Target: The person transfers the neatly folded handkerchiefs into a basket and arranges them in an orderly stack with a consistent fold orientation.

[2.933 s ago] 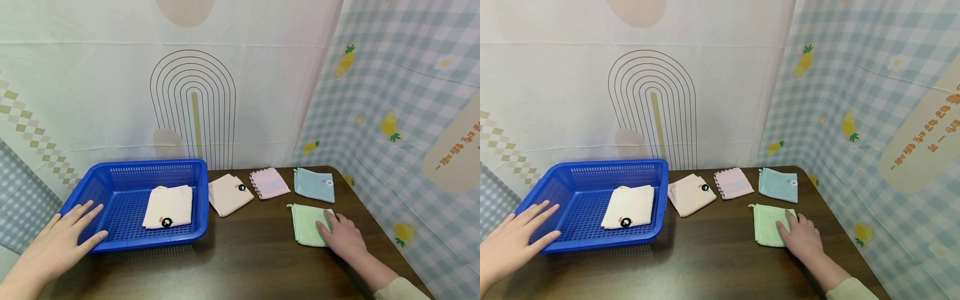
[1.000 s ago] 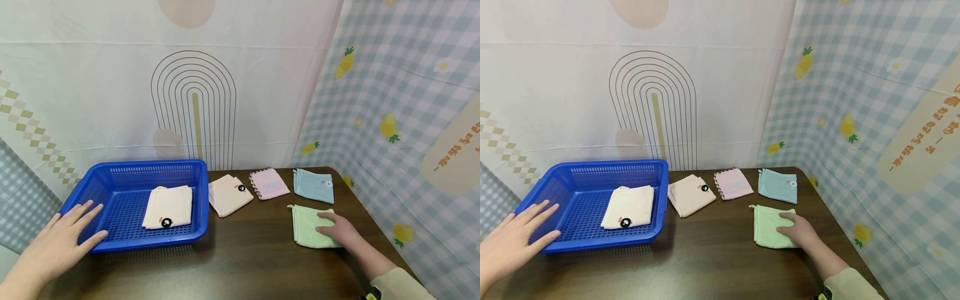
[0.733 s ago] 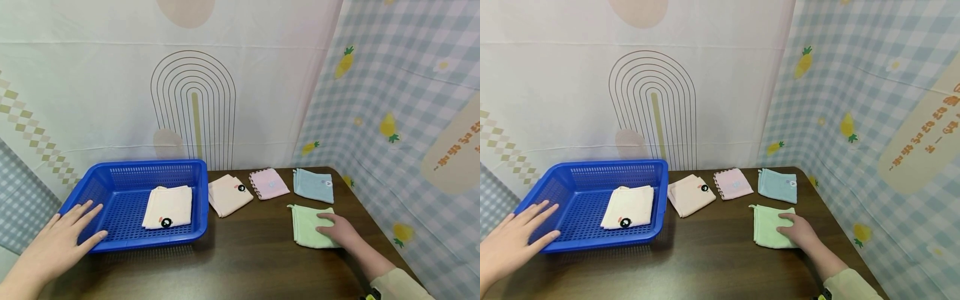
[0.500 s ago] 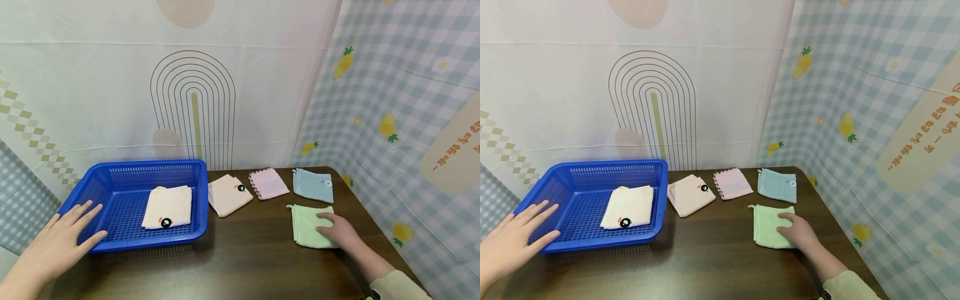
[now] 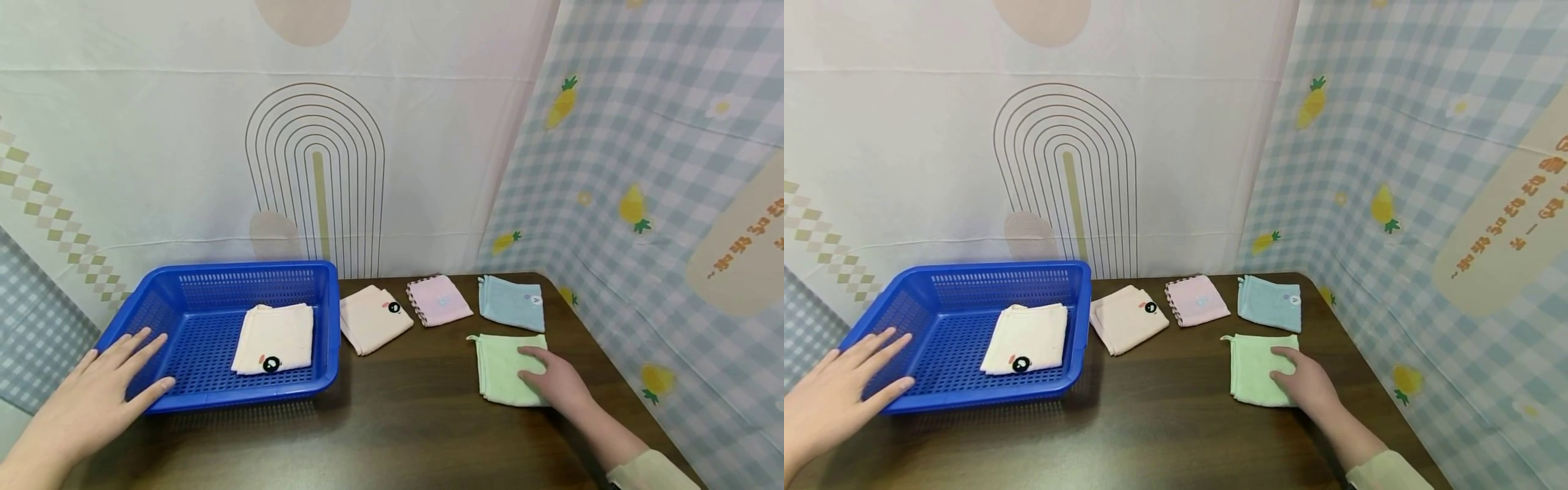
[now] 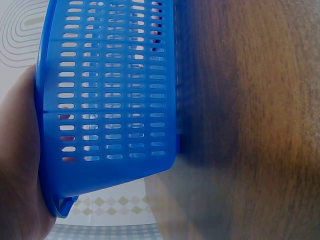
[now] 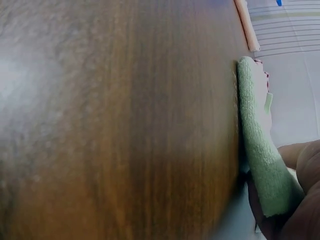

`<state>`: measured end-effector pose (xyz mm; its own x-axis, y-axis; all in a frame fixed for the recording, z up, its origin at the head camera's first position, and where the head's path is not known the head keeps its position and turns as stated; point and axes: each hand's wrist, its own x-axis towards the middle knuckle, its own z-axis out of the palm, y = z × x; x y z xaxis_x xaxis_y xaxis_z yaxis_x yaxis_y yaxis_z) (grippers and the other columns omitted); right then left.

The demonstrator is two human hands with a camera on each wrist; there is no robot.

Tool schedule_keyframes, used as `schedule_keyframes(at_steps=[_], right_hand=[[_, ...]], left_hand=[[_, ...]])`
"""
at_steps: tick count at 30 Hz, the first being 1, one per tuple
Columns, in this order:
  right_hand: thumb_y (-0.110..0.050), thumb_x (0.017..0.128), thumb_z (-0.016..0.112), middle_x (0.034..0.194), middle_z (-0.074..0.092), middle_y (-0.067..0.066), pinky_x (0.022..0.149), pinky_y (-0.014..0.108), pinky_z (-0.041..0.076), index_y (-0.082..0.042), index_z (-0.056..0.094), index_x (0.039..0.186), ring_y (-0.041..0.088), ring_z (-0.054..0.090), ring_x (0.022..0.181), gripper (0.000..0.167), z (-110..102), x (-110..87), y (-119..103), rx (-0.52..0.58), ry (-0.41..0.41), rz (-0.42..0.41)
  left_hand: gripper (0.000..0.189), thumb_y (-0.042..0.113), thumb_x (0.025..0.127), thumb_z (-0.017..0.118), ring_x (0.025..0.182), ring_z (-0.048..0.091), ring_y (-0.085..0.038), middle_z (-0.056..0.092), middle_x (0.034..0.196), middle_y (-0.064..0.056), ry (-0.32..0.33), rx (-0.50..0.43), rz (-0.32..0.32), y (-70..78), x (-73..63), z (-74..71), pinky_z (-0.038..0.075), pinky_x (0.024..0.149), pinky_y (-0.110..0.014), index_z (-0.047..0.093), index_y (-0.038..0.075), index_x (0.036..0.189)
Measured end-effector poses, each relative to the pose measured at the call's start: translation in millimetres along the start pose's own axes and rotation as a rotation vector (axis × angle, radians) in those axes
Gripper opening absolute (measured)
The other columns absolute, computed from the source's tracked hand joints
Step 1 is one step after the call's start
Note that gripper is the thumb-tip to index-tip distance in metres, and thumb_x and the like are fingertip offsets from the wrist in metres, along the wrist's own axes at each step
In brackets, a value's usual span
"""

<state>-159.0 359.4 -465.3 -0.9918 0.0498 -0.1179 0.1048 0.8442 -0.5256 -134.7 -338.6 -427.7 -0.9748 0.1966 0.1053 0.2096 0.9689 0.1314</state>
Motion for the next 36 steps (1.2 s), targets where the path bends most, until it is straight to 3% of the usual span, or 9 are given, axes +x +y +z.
schedule_keyframes(at_steps=[16, 36], right_hand=[[-0.042, 0.095, 0.065, 0.152, 0.042, 0.02, 0.101, 0.059, 0.04, -0.016, 0.049, 0.147, 0.041, 0.038, 0.137, 0.059, 0, -5.0, 2, 0.1, 0.037, -0.016], [-0.044, 0.095, 0.065, 0.156, 0.038, 0.016, 0.106, 0.061, 0.033, -0.019, 0.048, 0.148, 0.04, 0.031, 0.143, 0.061, -7, -11.3, -6, 0.199, 0.085, -0.012]], left_hand=[[0.083, 0.06, 0.096, 0.051, 0.139, 0.019, -0.058, 0.025, 0.155, -0.034, 0.01, 0.003, 0.004, 0.7, -0.1, 0.6, -0.027, 0.109, -0.053, 0.033, 0.003, 0.154], [0.082, 0.06, 0.097, 0.051, 0.14, 0.017, -0.057, 0.026, 0.154, -0.034, 0.007, 0.001, 0.008, 0.2, 0.1, 0.4, -0.027, 0.109, -0.052, 0.033, 0.004, 0.154]])
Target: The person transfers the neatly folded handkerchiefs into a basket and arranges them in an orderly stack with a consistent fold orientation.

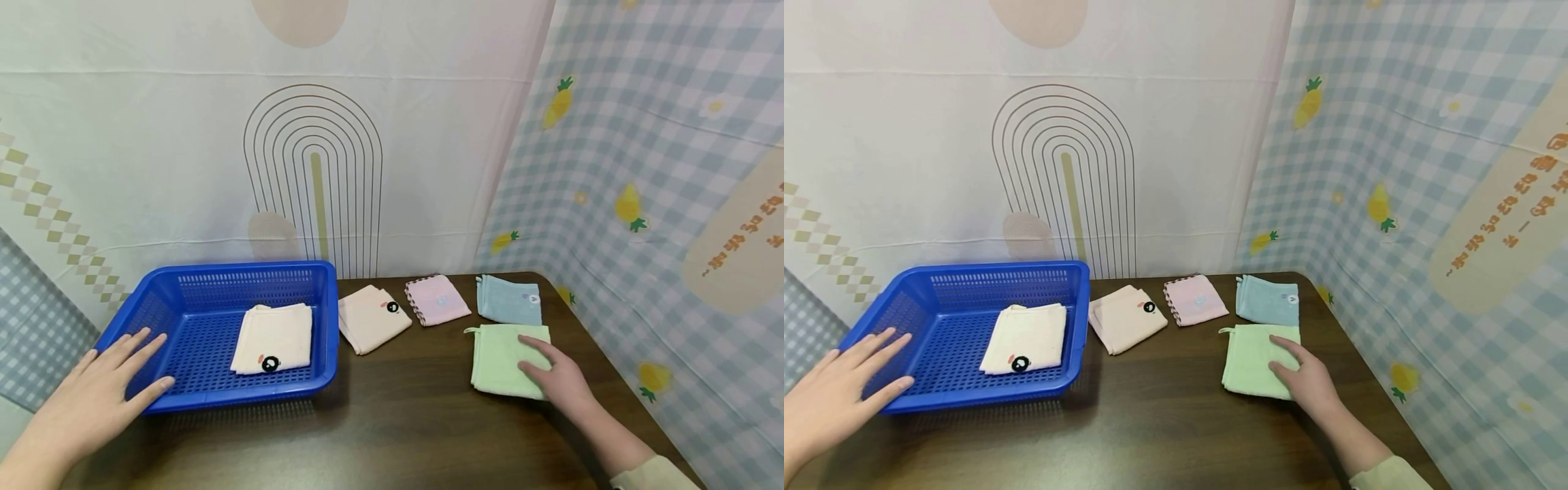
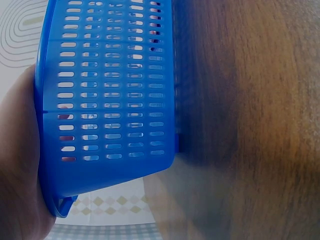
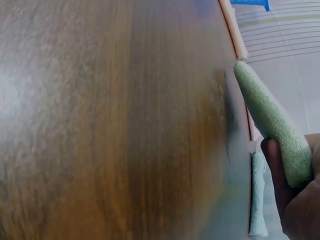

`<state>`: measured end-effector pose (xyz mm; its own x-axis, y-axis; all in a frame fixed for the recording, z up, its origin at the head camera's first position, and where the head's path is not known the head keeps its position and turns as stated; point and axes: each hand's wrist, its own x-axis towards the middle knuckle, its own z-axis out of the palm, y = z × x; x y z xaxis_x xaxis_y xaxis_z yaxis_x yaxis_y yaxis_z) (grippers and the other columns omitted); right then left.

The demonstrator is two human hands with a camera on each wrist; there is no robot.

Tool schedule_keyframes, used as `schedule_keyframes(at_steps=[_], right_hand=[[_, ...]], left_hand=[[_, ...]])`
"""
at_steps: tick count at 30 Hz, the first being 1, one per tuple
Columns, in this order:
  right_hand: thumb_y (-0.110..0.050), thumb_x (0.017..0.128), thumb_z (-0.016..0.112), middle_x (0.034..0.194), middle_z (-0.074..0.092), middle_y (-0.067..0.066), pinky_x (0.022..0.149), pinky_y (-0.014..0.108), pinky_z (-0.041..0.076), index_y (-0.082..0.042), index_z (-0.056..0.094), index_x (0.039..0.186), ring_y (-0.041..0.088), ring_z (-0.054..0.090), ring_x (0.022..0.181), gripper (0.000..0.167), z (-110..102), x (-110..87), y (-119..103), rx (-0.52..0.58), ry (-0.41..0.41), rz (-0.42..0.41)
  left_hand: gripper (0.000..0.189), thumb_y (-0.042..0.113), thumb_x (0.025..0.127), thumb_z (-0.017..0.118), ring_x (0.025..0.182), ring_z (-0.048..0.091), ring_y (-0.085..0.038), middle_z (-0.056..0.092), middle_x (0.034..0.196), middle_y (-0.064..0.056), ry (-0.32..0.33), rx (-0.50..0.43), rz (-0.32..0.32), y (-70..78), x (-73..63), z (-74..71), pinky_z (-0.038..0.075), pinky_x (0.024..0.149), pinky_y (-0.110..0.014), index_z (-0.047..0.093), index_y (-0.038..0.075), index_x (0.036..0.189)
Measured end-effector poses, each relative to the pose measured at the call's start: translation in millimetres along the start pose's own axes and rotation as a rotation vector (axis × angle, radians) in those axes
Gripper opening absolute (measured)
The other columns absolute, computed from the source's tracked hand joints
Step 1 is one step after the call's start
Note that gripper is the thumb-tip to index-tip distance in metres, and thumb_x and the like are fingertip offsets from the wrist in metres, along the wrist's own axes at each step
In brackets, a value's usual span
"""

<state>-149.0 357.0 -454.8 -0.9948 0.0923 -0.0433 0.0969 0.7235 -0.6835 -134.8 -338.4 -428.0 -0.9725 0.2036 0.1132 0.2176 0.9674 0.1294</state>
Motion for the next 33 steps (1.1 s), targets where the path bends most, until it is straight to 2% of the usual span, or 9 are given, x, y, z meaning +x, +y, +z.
schedule_keyframes(at_steps=[8, 16, 23, 33], right_hand=[[-0.048, 0.094, 0.064, 0.156, 0.039, 0.015, 0.1, 0.053, 0.038, -0.021, 0.048, 0.148, 0.032, 0.039, 0.133, 0.063, 0, -1.2, -8, 0.01, 0.015, 0.008], [-0.048, 0.094, 0.065, 0.154, 0.04, 0.017, 0.108, 0.061, 0.032, -0.02, 0.049, 0.147, 0.04, 0.031, 0.143, 0.063, 2, -1.5, -18, 0.029, 0.027, -0.008], [-0.048, 0.094, 0.065, 0.154, 0.04, 0.018, 0.106, 0.058, 0.034, -0.02, 0.049, 0.147, 0.037, 0.034, 0.141, 0.063, 2, -1.0, -29, 0.052, 0.037, -0.031], [-0.044, 0.093, 0.067, 0.155, 0.04, 0.017, 0.11, 0.06, 0.03, -0.02, 0.049, 0.147, 0.037, 0.031, 0.143, 0.062, 5, 0.5, -43, 0.088, 0.051, -0.048]], left_hand=[[0.081, 0.06, 0.096, 0.051, 0.14, 0.017, -0.057, 0.026, 0.154, -0.033, 0.002, -0.009, 0.002, -0.3, -0.4, -0.4, -0.027, 0.109, -0.052, 0.034, 0.004, 0.153], [0.083, 0.061, 0.096, 0.051, 0.14, 0.017, -0.058, 0.025, 0.154, -0.034, -0.004, -0.006, -0.006, 0.6, 0.2, -0.5, -0.027, 0.109, -0.053, 0.033, 0.004, 0.153], [0.082, 0.06, 0.096, 0.052, 0.139, 0.019, -0.058, 0.026, 0.154, -0.033, 0.009, -0.004, 0.001, 0.4, 0.3, 0.0, -0.026, 0.109, -0.053, 0.034, 0.004, 0.153], [0.083, 0.06, 0.096, 0.052, 0.14, 0.019, -0.057, 0.026, 0.154, -0.033, 0.013, 0.001, 0.003, 0.3, 0.5, -0.3, -0.027, 0.109, -0.051, 0.033, 0.004, 0.153]])
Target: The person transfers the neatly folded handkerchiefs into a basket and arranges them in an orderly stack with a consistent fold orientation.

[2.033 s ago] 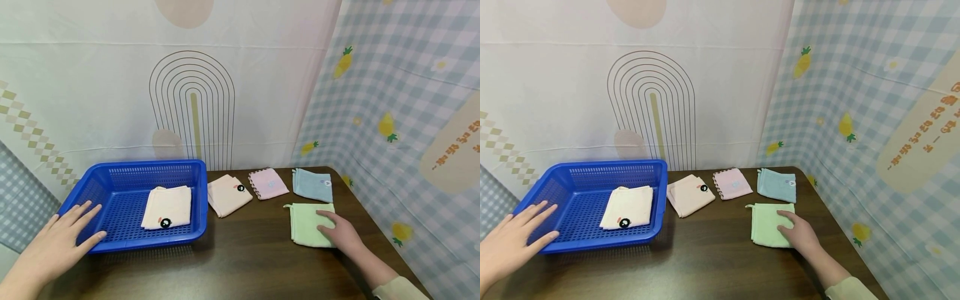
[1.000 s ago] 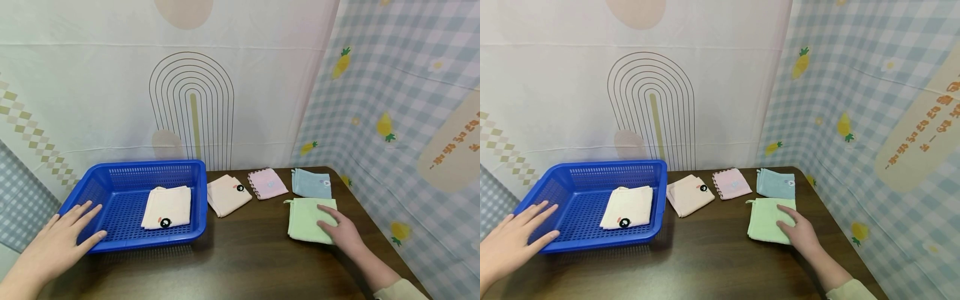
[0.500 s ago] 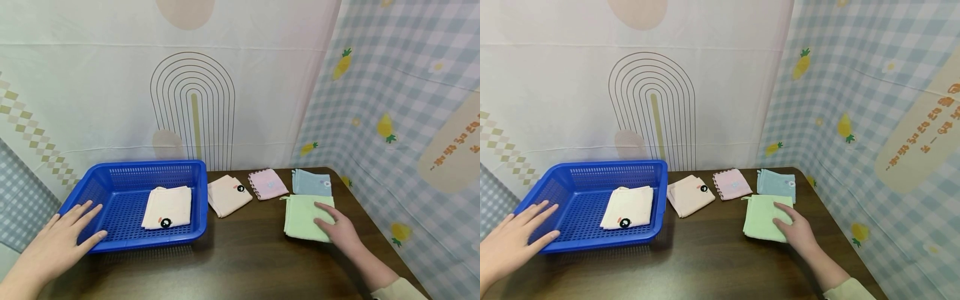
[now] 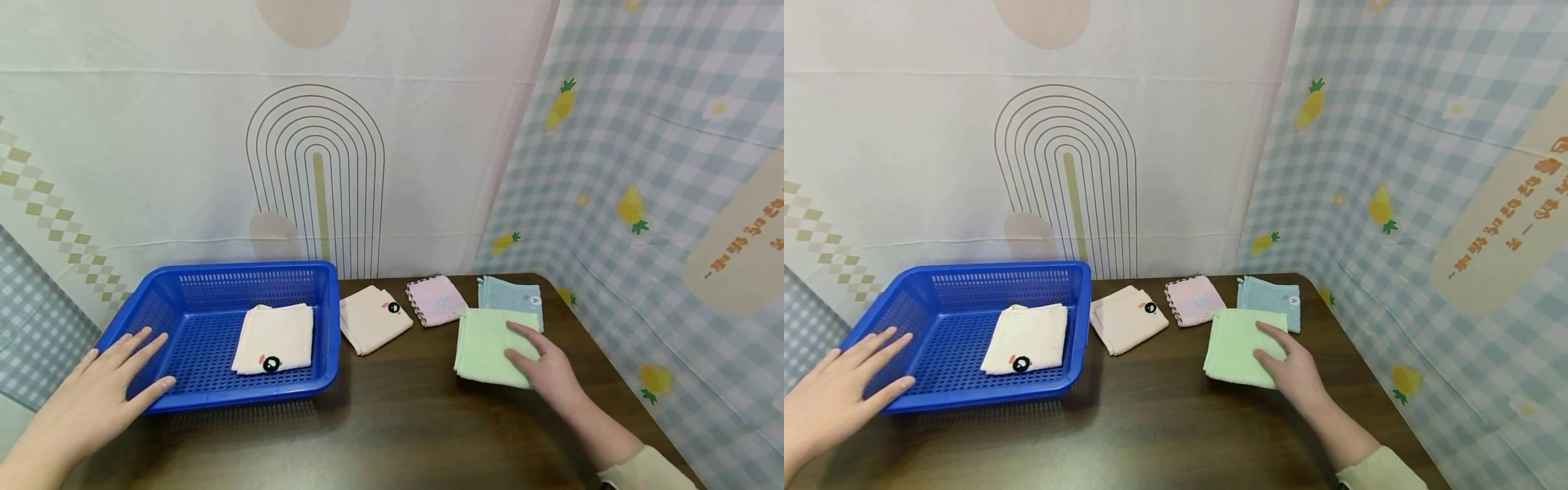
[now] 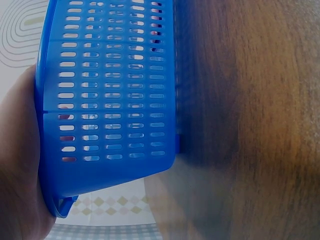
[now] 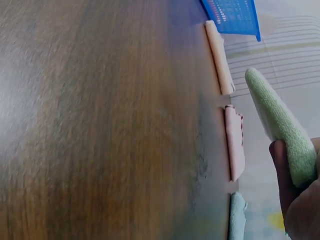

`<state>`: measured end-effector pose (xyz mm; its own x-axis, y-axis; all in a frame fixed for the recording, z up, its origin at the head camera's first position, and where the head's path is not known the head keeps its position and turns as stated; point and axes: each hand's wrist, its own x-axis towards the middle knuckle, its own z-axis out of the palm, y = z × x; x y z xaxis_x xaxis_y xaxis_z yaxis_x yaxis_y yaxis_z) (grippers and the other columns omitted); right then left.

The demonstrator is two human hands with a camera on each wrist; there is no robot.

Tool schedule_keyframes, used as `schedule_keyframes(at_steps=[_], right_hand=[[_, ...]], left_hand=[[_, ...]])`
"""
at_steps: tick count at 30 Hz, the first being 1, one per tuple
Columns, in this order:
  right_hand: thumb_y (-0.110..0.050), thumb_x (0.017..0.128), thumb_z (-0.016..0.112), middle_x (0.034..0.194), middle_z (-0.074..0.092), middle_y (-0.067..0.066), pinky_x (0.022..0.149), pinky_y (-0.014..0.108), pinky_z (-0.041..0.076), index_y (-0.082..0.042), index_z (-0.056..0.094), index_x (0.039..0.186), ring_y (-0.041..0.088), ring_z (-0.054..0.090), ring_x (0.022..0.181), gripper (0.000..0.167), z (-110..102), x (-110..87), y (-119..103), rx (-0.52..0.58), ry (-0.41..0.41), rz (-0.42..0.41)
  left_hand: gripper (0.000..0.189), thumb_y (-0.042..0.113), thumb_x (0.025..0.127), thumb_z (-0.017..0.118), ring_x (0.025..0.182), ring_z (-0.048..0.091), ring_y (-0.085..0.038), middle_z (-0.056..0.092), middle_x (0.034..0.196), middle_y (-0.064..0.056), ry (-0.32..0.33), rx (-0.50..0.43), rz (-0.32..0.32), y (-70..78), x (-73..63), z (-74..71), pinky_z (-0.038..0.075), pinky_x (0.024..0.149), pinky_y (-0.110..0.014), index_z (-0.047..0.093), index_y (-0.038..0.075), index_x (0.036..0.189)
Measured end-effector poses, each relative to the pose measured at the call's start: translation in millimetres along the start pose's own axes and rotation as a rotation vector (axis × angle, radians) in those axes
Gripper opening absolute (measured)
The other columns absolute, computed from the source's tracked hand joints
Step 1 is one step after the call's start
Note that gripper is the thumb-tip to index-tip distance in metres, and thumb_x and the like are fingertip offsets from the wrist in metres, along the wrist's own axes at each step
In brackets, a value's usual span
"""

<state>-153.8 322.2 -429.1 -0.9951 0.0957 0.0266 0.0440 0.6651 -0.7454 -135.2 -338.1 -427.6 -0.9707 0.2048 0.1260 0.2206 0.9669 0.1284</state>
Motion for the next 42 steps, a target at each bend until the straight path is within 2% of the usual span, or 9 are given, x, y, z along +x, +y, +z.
schedule_keyframes(at_steps=[7, 13, 18, 33, 42], right_hand=[[-0.043, 0.094, 0.067, 0.156, 0.039, 0.015, 0.11, 0.059, 0.03, -0.021, 0.049, 0.148, 0.036, 0.03, 0.143, 0.061, 3, 0.5, -5, 0.02, 0.013, -0.016], [-0.043, 0.094, 0.067, 0.155, 0.039, 0.015, 0.104, 0.051, 0.035, -0.022, 0.048, 0.148, 0.031, 0.038, 0.133, 0.061, 6, 1.7, -9, 0.036, 0.018, -0.011], [-0.043, 0.094, 0.067, 0.155, 0.039, 0.013, 0.102, 0.049, 0.036, -0.023, 0.048, 0.148, 0.029, 0.04, 0.13, 0.062, 8, 1.9, -12, 0.059, 0.014, -0.014], [-0.038, 0.093, 0.07, 0.156, 0.038, 0.011, 0.11, 0.055, 0.03, -0.024, 0.048, 0.148, 0.03, 0.031, 0.142, 0.061, 13, 5.9, -23, 0.089, 0.009, -0.032], [-0.037, 0.093, 0.071, 0.157, 0.037, 0.01, 0.11, 0.053, 0.03, -0.025, 0.048, 0.148, 0.029, 0.032, 0.141, 0.061, 18, 7.7, -35, 0.1, 0.006, -0.034]], left_hand=[[0.082, 0.06, 0.096, 0.052, 0.139, 0.02, -0.057, 0.027, 0.154, -0.033, 0.003, 0.006, 0.0, 0.3, 0.1, 0.1, -0.028, 0.109, -0.05, 0.034, 0.004, 0.153], [0.083, 0.061, 0.096, 0.052, 0.139, 0.02, -0.057, 0.027, 0.154, -0.033, 0.0, 0.009, -0.002, -0.1, 0.3, 0.4, -0.027, 0.109, -0.051, 0.034, 0.004, 0.153], [0.083, 0.061, 0.096, 0.051, 0.139, 0.02, -0.057, 0.026, 0.154, -0.033, -0.004, 0.007, -0.008, -0.2, 0.2, 0.7, -0.028, 0.109, -0.051, 0.034, 0.003, 0.153], [0.083, 0.061, 0.096, 0.052, 0.141, 0.018, -0.056, 0.026, 0.154, -0.033, -0.001, 0.004, -0.007, -0.5, -0.5, 0.8, -0.028, 0.109, -0.05, 0.033, 0.004, 0.154], [0.083, 0.061, 0.096, 0.051, 0.14, 0.018, -0.057, 0.025, 0.155, -0.033, -0.005, 0.001, -0.017, 0.2, -0.3, 1.4, -0.027, 0.109, -0.051, 0.033, 0.004, 0.153]])
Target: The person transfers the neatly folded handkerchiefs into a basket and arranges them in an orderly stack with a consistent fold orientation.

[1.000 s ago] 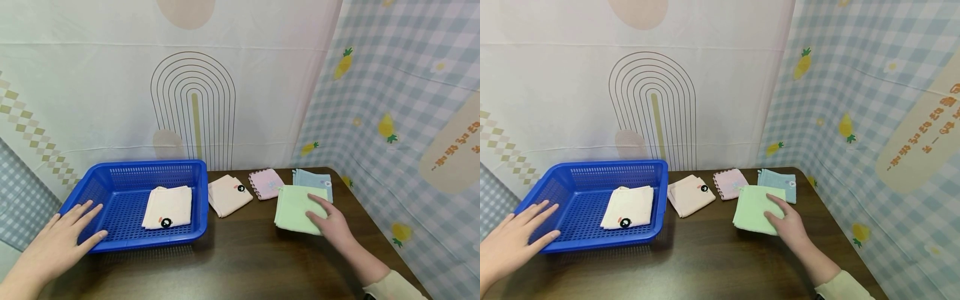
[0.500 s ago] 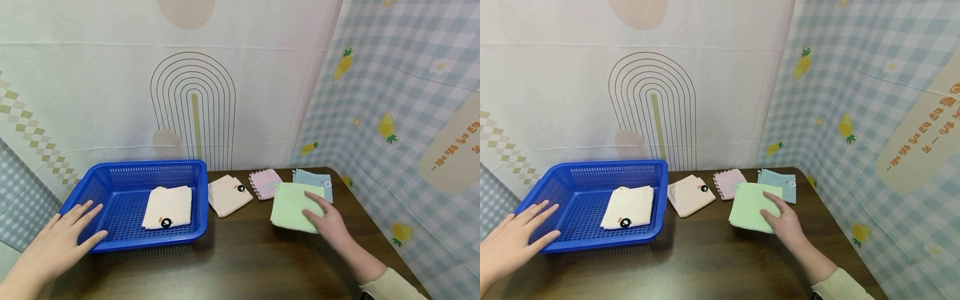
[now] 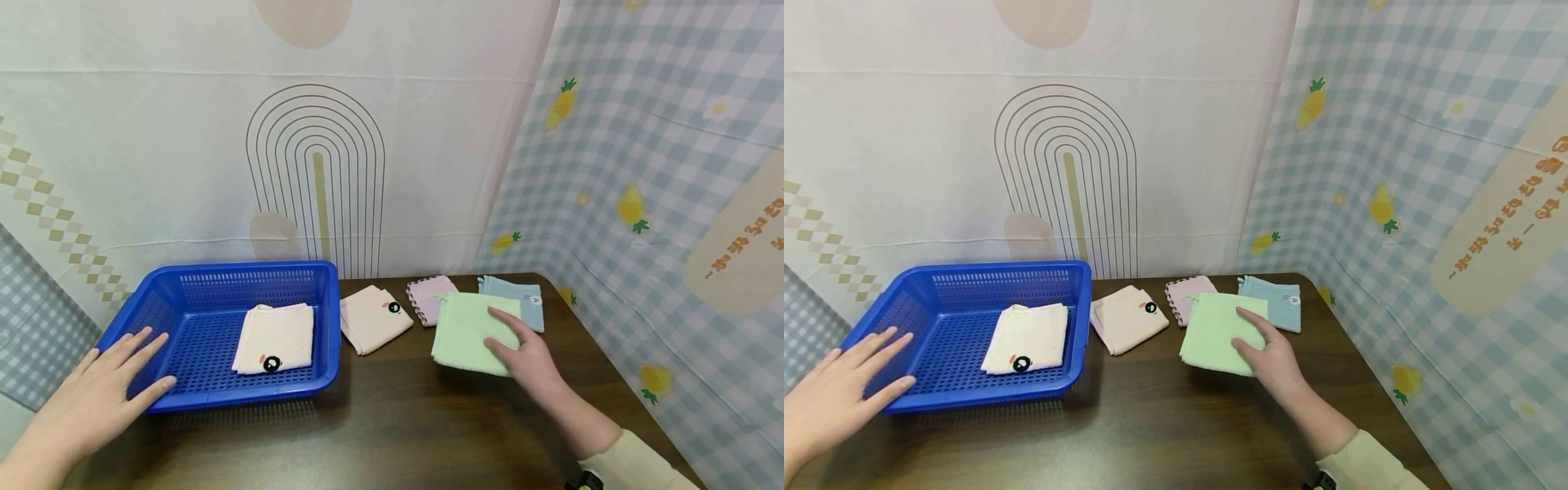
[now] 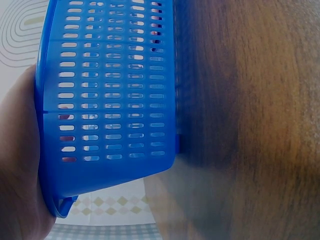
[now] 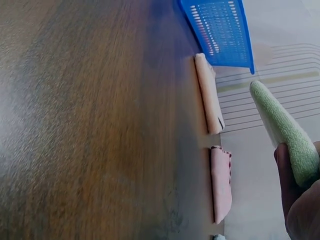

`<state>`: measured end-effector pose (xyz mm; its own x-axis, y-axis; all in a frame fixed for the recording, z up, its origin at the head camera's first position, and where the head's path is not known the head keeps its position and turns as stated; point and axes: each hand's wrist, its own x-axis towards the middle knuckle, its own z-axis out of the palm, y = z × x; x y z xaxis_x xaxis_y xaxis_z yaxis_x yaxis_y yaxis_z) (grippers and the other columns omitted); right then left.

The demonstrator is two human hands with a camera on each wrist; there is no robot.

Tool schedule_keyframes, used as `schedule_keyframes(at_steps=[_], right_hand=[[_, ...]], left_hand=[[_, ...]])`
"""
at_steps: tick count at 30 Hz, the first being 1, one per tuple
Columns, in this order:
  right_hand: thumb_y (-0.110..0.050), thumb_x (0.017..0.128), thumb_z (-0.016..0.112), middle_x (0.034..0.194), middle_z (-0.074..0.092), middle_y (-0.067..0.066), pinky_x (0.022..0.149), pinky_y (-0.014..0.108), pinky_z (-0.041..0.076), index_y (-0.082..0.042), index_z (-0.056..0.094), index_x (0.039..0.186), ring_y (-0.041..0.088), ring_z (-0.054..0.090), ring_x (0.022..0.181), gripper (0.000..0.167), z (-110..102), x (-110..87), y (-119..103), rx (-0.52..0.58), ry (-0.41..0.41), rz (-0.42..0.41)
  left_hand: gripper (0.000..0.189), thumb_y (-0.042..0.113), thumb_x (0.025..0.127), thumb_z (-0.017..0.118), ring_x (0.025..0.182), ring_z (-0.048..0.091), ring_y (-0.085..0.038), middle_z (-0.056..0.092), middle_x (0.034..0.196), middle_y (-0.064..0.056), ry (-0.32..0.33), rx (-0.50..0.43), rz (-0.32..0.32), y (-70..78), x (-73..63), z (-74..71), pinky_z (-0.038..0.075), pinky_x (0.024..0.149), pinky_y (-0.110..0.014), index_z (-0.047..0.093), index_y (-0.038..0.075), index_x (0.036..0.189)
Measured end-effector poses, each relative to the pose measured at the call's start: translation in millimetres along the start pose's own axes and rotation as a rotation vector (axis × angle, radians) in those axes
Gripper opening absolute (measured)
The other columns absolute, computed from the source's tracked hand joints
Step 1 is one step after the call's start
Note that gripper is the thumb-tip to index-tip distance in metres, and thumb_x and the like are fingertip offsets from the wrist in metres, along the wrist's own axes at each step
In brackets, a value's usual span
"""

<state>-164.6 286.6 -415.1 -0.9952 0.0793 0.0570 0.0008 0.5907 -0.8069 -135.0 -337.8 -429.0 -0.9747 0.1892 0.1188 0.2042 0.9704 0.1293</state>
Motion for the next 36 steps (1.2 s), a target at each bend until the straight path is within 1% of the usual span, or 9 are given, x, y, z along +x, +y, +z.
schedule_keyframes(at_steps=[7, 15, 21, 28, 36], right_hand=[[-0.038, 0.092, 0.071, 0.155, 0.039, 0.008, 0.112, 0.053, 0.029, -0.026, 0.049, 0.147, 0.03, 0.03, 0.144, 0.06, 5, 1.2, -7, 0.024, -0.012, -0.023], [-0.033, 0.092, 0.072, 0.154, 0.042, 0.009, 0.112, 0.052, 0.029, -0.023, 0.051, 0.146, 0.03, 0.031, 0.144, 0.059, 16, 4.3, -15, 0.057, -0.022, -0.077], [-0.03, 0.092, 0.072, 0.154, 0.041, 0.008, 0.114, 0.053, 0.027, -0.024, 0.05, 0.146, 0.03, 0.03, 0.145, 0.058, 23, 5.4, -21, 0.082, -0.041, -0.095], [-0.028, 0.093, 0.072, 0.154, 0.041, 0.006, 0.114, 0.054, 0.027, -0.026, 0.051, 0.145, 0.029, 0.029, 0.145, 0.057, 31, 8.0, -29, 0.096, -0.053, -0.093], [-0.028, 0.093, 0.071, 0.154, 0.041, 0.004, 0.115, 0.054, 0.026, -0.025, 0.05, 0.146, 0.027, 0.027, 0.146, 0.057, 40, 8.8, -38, 0.118, -0.075, -0.137]], left_hand=[[0.083, 0.061, 0.096, 0.051, 0.139, 0.019, -0.058, 0.025, 0.155, -0.033, -0.001, -0.003, 0.003, 0.5, 0.0, -0.8, -0.027, 0.109, -0.052, 0.033, 0.004, 0.154], [0.082, 0.06, 0.096, 0.052, 0.139, 0.021, -0.057, 0.026, 0.155, -0.032, 0.015, -0.004, 0.015, 0.5, -0.7, -1.3, -0.027, 0.109, -0.05, 0.032, 0.005, 0.154], [0.082, 0.06, 0.096, 0.053, 0.138, 0.024, -0.057, 0.028, 0.154, -0.032, 0.019, -0.003, 0.014, 0.8, 0.1, -1.6, -0.026, 0.11, -0.051, 0.033, 0.006, 0.154], [0.082, 0.06, 0.095, 0.053, 0.137, 0.025, -0.057, 0.029, 0.154, -0.031, 0.023, -0.006, 0.017, 0.6, 0.5, -1.1, -0.026, 0.11, -0.052, 0.033, 0.007, 0.154], [0.082, 0.061, 0.095, 0.053, 0.137, 0.025, -0.056, 0.028, 0.154, -0.032, 0.016, -0.012, 0.014, 1.7, -0.2, -2.9, -0.026, 0.11, -0.052, 0.034, 0.006, 0.154]])
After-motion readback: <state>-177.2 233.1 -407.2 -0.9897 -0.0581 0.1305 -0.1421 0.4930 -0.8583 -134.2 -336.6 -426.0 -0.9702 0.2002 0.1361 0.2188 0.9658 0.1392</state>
